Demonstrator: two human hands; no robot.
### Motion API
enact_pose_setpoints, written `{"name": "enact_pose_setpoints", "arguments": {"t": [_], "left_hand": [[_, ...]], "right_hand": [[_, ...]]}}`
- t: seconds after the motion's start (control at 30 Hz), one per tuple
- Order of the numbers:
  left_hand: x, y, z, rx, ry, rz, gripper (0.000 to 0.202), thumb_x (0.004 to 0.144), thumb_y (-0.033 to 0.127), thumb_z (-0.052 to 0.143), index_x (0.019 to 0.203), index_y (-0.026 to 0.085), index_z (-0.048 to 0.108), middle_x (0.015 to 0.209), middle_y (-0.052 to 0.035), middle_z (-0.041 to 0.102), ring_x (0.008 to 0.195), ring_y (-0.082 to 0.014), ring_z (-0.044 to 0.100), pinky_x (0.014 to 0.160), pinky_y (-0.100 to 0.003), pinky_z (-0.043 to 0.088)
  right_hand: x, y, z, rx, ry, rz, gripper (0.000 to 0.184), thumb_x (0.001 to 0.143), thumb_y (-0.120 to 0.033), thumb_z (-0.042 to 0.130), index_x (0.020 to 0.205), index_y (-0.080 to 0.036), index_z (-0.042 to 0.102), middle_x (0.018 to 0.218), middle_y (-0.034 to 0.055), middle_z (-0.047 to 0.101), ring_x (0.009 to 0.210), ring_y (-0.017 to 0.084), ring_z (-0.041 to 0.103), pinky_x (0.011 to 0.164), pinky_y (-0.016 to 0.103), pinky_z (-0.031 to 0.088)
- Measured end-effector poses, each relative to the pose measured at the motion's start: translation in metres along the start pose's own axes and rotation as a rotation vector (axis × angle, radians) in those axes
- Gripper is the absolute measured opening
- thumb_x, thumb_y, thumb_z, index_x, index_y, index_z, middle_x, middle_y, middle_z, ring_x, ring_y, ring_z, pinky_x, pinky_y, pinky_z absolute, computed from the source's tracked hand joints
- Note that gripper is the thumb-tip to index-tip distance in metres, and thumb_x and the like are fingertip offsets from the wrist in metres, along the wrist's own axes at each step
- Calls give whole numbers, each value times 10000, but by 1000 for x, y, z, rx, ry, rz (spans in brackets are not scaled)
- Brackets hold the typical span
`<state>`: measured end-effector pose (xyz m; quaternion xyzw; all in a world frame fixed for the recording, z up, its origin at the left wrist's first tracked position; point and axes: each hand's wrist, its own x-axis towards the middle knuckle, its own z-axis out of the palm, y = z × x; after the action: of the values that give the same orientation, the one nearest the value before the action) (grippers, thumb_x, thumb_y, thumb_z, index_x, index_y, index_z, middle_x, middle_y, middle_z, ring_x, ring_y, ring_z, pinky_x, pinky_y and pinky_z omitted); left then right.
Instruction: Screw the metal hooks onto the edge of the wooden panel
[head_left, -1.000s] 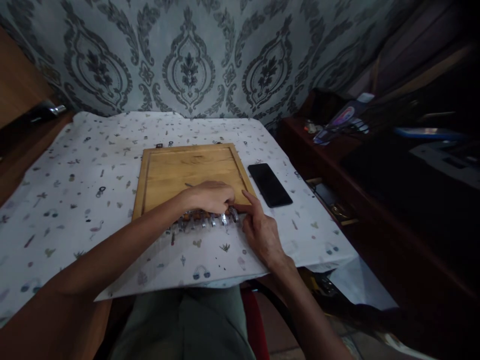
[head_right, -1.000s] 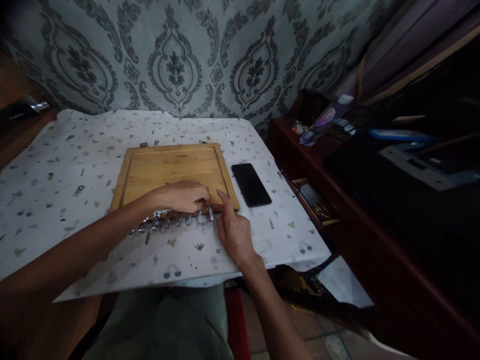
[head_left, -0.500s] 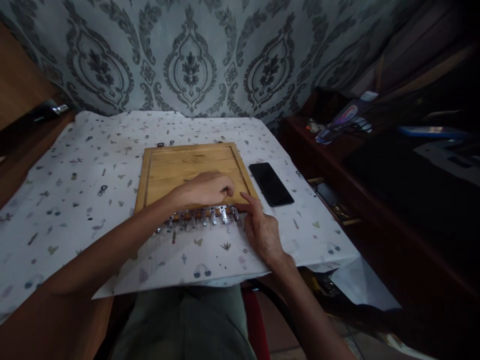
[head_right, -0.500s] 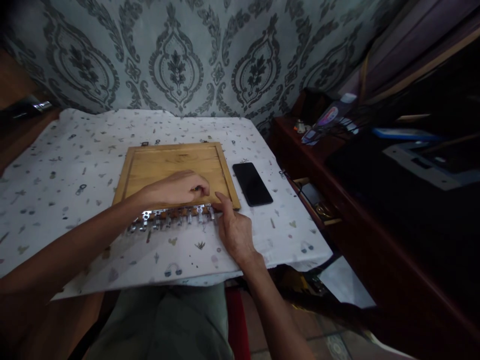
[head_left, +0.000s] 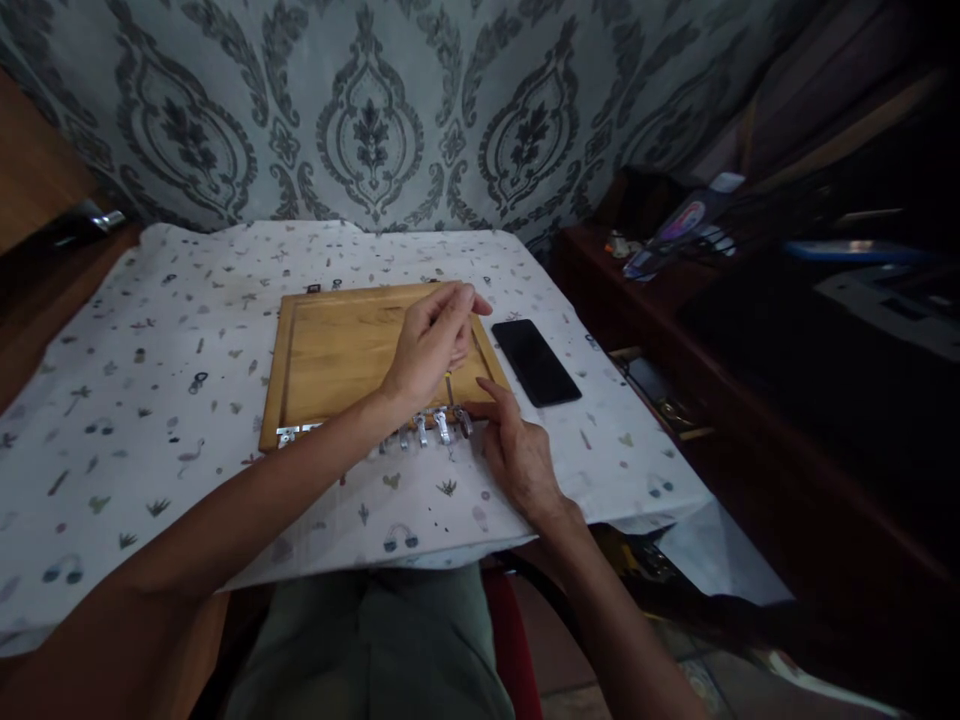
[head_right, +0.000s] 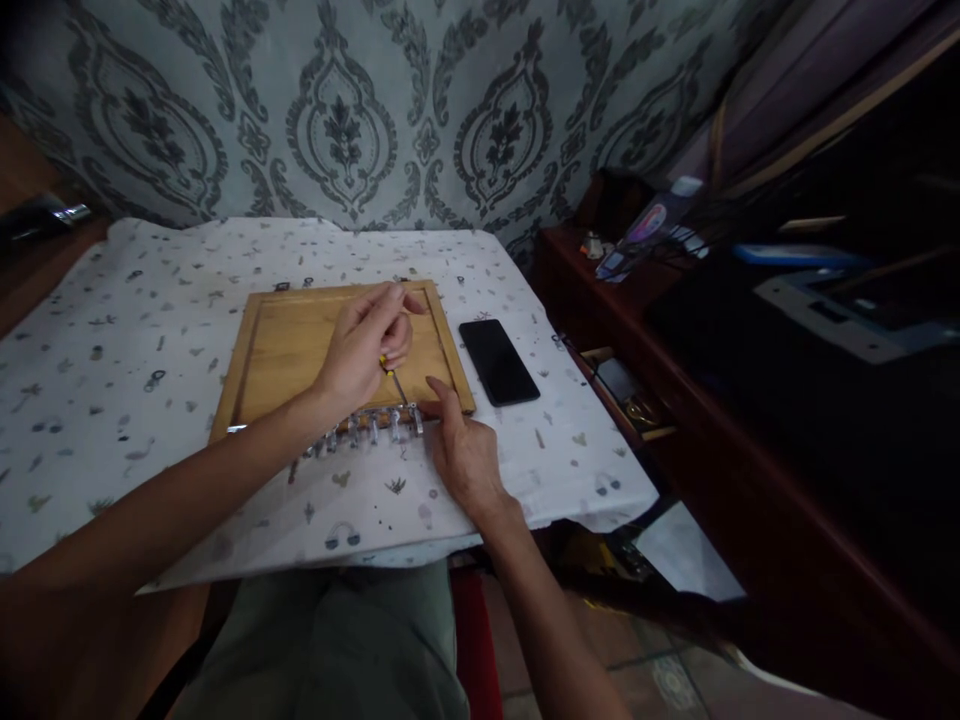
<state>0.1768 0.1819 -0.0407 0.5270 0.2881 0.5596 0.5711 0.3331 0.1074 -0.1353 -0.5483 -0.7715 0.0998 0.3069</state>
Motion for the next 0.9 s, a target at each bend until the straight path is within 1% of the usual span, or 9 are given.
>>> {"name": "enact_pose_setpoints", "arguments": {"t": [0.1, 0.23, 0.4, 0.5, 0.77, 0.9], "left_hand": [[-2, -7, 3, -34, -26, 57, 417, 1000, 577, 569, 827, 198, 577, 502, 101, 284, 417, -56, 226, 418, -218, 213], [-3, -8, 7, -49, -48, 121, 426, 973, 604, 601, 828, 204, 577, 502, 105, 271, 415, -55, 221, 417, -222, 205], [-4, 0, 12, 33, -19, 58, 367, 1026, 511, 543, 815, 212, 562, 505, 90, 274, 445, -68, 248, 448, -234, 247], [-5, 1, 13, 62, -21, 38, 358, 1030, 501, 537, 821, 211, 562, 513, 87, 286, 456, -73, 270, 464, -239, 266], [-5, -3, 12, 66, -55, 34, 350, 1026, 505, 544, 840, 209, 557, 519, 92, 305, 454, -71, 256, 471, -244, 245], [-5, -2, 13, 52, -73, 12, 326, 1040, 456, 529, 848, 196, 569, 517, 93, 322, 449, -64, 244, 463, -236, 224]], "right_hand": [[0, 0, 0, 10, 1, 23, 641, 877, -45, 431, 1491, -227, 424, 1146, 66, 842, 925, 246, 828, 780, 353, 656], [1, 0, 0, 26, 0, 27, 641, 867, -44, 439, 1484, -217, 436, 1145, 71, 842, 912, 248, 826, 772, 357, 654], [1, -2, 0, 48, 6, 22, 641, 866, -40, 429, 1484, -209, 440, 1141, 76, 841, 922, 247, 825, 776, 366, 655], [1, -2, 0, 46, 8, 19, 649, 862, -36, 431, 1488, -206, 438, 1127, 77, 844, 919, 240, 825, 770, 357, 655], [2, -3, -1, 47, 2, 24, 594, 882, -59, 408, 1461, -185, 446, 1122, 90, 844, 940, 255, 828, 766, 371, 651], [2, -3, -1, 49, 6, 14, 582, 878, -63, 417, 1446, -188, 446, 1119, 91, 844, 934, 254, 828, 765, 372, 648]]}}
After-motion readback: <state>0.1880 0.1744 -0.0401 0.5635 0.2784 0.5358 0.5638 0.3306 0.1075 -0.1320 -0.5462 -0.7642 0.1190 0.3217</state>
